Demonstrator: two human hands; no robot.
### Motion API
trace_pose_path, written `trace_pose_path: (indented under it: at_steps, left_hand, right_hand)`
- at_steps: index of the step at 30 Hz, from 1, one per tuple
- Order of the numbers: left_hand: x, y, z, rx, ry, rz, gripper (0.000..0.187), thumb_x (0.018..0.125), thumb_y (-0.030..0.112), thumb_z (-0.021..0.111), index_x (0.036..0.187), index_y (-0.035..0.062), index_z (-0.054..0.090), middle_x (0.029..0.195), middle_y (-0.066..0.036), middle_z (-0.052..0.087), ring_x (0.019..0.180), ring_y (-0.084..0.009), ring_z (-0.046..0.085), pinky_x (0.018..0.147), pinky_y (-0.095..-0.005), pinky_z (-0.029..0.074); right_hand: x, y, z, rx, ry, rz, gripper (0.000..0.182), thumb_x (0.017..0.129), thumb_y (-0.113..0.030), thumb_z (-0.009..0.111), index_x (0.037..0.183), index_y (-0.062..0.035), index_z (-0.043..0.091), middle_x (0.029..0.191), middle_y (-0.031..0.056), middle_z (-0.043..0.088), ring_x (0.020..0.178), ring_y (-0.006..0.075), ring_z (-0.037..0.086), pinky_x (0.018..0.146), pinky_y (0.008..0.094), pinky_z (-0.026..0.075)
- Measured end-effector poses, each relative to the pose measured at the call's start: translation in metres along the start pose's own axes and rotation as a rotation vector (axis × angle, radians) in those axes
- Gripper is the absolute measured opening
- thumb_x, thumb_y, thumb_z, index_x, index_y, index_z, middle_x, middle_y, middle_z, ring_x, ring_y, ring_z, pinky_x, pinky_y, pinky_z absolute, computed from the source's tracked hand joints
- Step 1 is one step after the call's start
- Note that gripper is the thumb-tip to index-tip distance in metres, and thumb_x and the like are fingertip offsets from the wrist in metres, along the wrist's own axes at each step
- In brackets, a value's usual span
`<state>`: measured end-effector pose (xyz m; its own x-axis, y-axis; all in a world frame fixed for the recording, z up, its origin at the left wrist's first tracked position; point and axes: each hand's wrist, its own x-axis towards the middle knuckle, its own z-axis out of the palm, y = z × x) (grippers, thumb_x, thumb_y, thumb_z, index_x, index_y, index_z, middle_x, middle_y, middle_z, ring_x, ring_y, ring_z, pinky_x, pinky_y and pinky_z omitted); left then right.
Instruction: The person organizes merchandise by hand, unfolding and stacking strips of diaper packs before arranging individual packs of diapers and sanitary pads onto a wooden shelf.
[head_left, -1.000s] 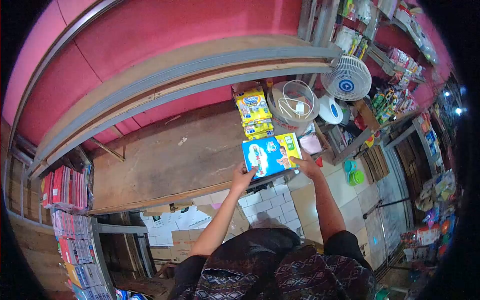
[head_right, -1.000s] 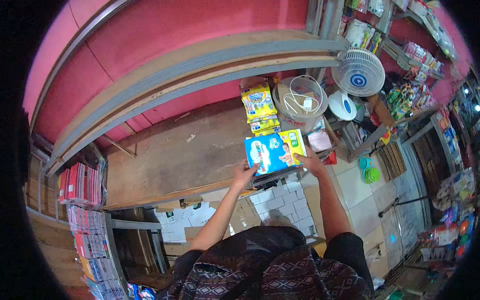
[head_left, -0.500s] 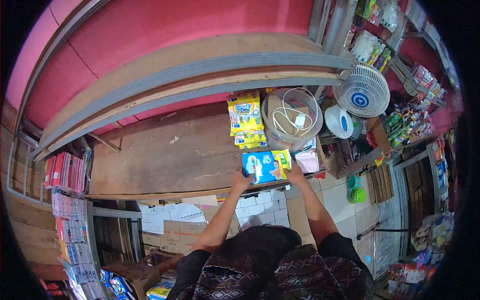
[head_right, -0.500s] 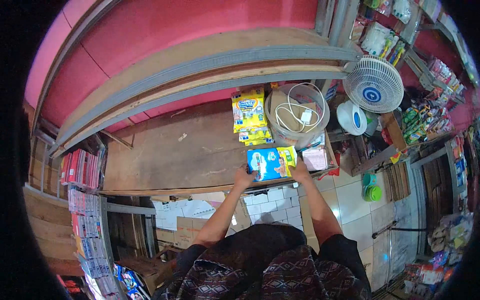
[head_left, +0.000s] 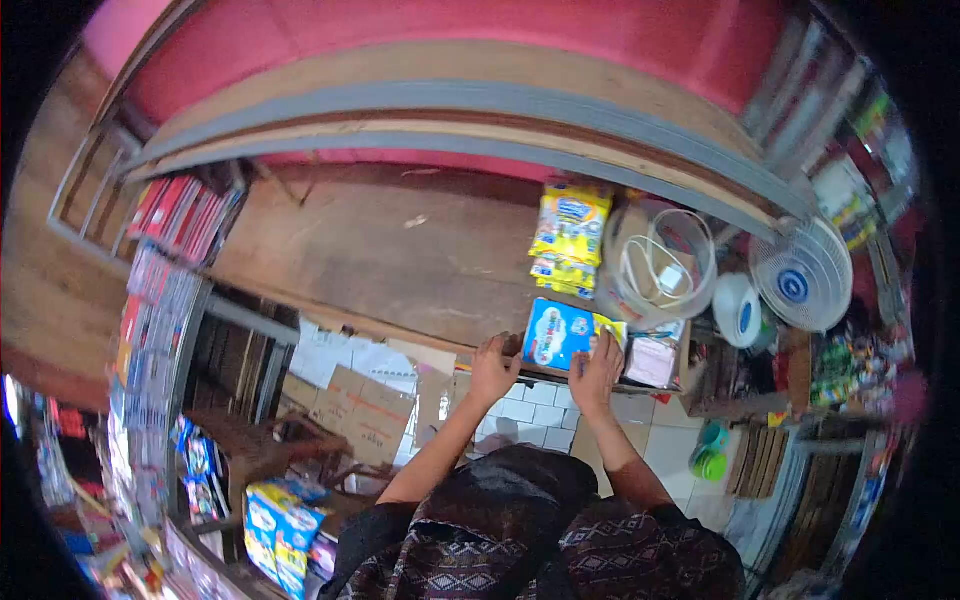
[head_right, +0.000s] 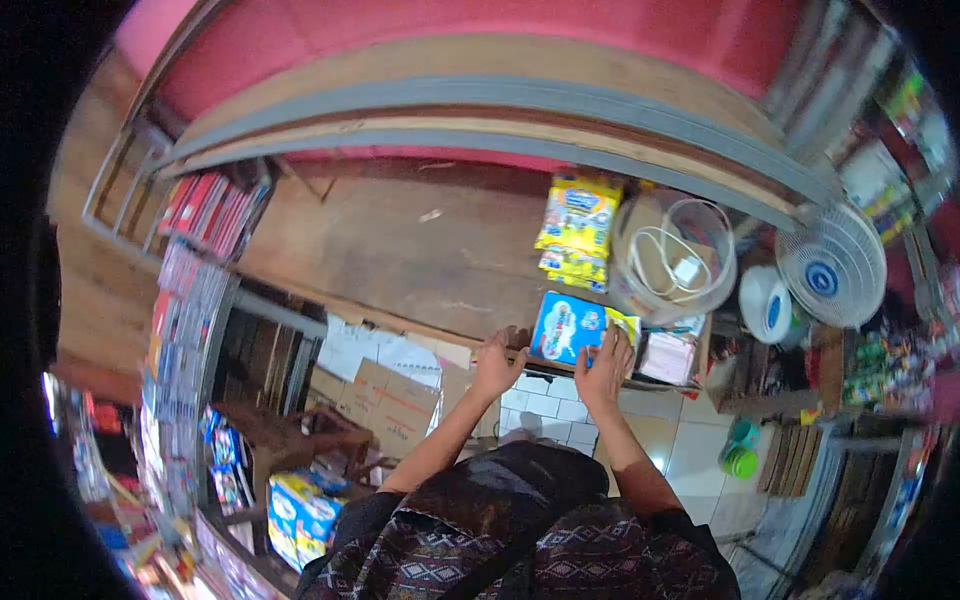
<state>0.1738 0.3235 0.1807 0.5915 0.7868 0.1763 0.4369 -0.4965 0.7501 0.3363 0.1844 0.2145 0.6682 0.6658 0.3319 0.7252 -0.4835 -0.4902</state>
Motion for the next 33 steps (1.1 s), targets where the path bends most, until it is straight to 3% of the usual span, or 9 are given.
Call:
trace_pose_path:
  at_steps: [6,8,12,15,19,27,29,31,33]
  left_hand:
    - [-0.102,-0.038,-0.046,-0.141,0.211,-0.286,0.036,0.080,0.020,0.069,0.107,-0.0028,0.063,0.105,-0.024,0.065,0.100,-0.0388,0.062,0.089,-0.0442,0.049]
    - [-0.147,-0.071,-0.055,-0.109,0.047,-0.519,0.038,0.080,0.023,0.069,0.107,-0.0021,0.064,0.105,-0.024,0.066,0.100,-0.0389,0.063,0.087,-0.0441,0.050]
    - [-0.253,-0.125,-0.057,0.050,-0.151,-0.866,0.044,0.078,0.031,0.069,0.107,-0.0021,0.065,0.107,-0.025,0.066,0.102,-0.0390,0.063,0.088,-0.0437,0.051]
    - [-0.311,-0.125,-0.069,-0.004,-0.096,-1.035,0.048,0.078,0.034,0.067,0.109,-0.0026,0.065,0.108,-0.025,0.066,0.103,-0.0383,0.063,0.089,-0.0442,0.051]
    - [-0.367,-0.116,-0.084,-0.159,0.199,-1.157,0.048,0.077,0.034,0.069,0.107,-0.0027,0.066,0.107,-0.025,0.067,0.101,-0.0364,0.065,0.090,-0.0422,0.051]
    - [-0.468,-0.127,-0.151,-0.359,1.600,-1.077,0.022,0.082,0.017,0.067,0.096,-0.0003,0.068,0.084,-0.012,0.070,0.078,-0.0188,0.067,0.071,-0.0314,0.052]
    - [-0.495,-0.113,-0.190,-0.537,1.727,-1.003,0.025,0.086,0.011,0.065,0.105,-0.0042,0.061,0.082,-0.007,0.065,0.077,-0.0148,0.065,0.066,-0.0256,0.053]
    - [-0.516,-0.112,-0.222,-0.734,1.864,-0.789,0.025,0.090,0.009,0.063,0.110,-0.0054,0.058,0.089,-0.010,0.066,0.077,-0.0159,0.066,0.067,-0.0259,0.056]
    - [-0.532,-0.113,-0.257,-0.836,1.870,-0.769,0.026,0.092,0.008,0.061,0.113,-0.0065,0.056,0.095,-0.012,0.066,0.078,-0.0174,0.066,0.068,-0.0268,0.058]
  right_hand:
    - [-0.021,-0.073,0.032,0.240,-0.334,-0.400,0.045,0.079,-0.014,0.066,0.121,0.0001,0.055,0.128,0.0201,0.048,0.121,0.0381,0.043,0.103,0.0504,0.032]
    - [-0.033,-0.093,0.049,0.338,-0.521,-0.490,0.037,0.079,-0.014,0.065,0.113,0.0003,0.059,0.119,0.0206,0.055,0.115,0.0377,0.049,0.098,0.0494,0.037]
    - [-0.063,-0.112,0.092,0.240,-1.028,-0.708,0.047,0.080,-0.021,0.069,0.120,0.0002,0.058,0.112,0.0214,0.062,0.109,0.0382,0.057,0.096,0.0441,0.044]
    - [-0.084,-0.130,0.109,-0.020,-1.343,-0.817,0.055,0.081,-0.027,0.071,0.125,0.0023,0.055,0.114,0.0250,0.062,0.109,0.0396,0.059,0.094,0.0439,0.047]
    - [-0.121,-0.165,0.131,-0.233,-1.491,-1.020,0.058,0.082,-0.029,0.070,0.127,0.0045,0.053,0.120,0.0287,0.059,0.115,0.0411,0.056,0.097,0.0452,0.046]
    - [-0.190,-0.257,0.137,-0.168,-1.492,-1.298,0.055,0.082,-0.027,0.069,0.126,0.0034,0.054,0.117,0.0303,0.060,0.114,0.0427,0.057,0.098,0.0466,0.045]
    - [-0.208,-0.279,0.141,-0.177,-1.507,-1.352,0.054,0.083,-0.026,0.068,0.126,0.0033,0.054,0.116,0.0310,0.060,0.114,0.0425,0.057,0.099,0.0467,0.045]
    - [-0.228,-0.305,0.138,-0.166,-1.515,-1.413,0.054,0.082,-0.025,0.068,0.126,0.0040,0.054,0.118,0.0290,0.061,0.113,0.0409,0.058,0.097,0.0458,0.046]
    - [-0.245,-0.328,0.134,-0.151,-1.520,-1.479,0.056,0.082,-0.024,0.070,0.126,0.0061,0.054,0.119,0.0272,0.061,0.112,0.0387,0.060,0.095,0.0436,0.048]
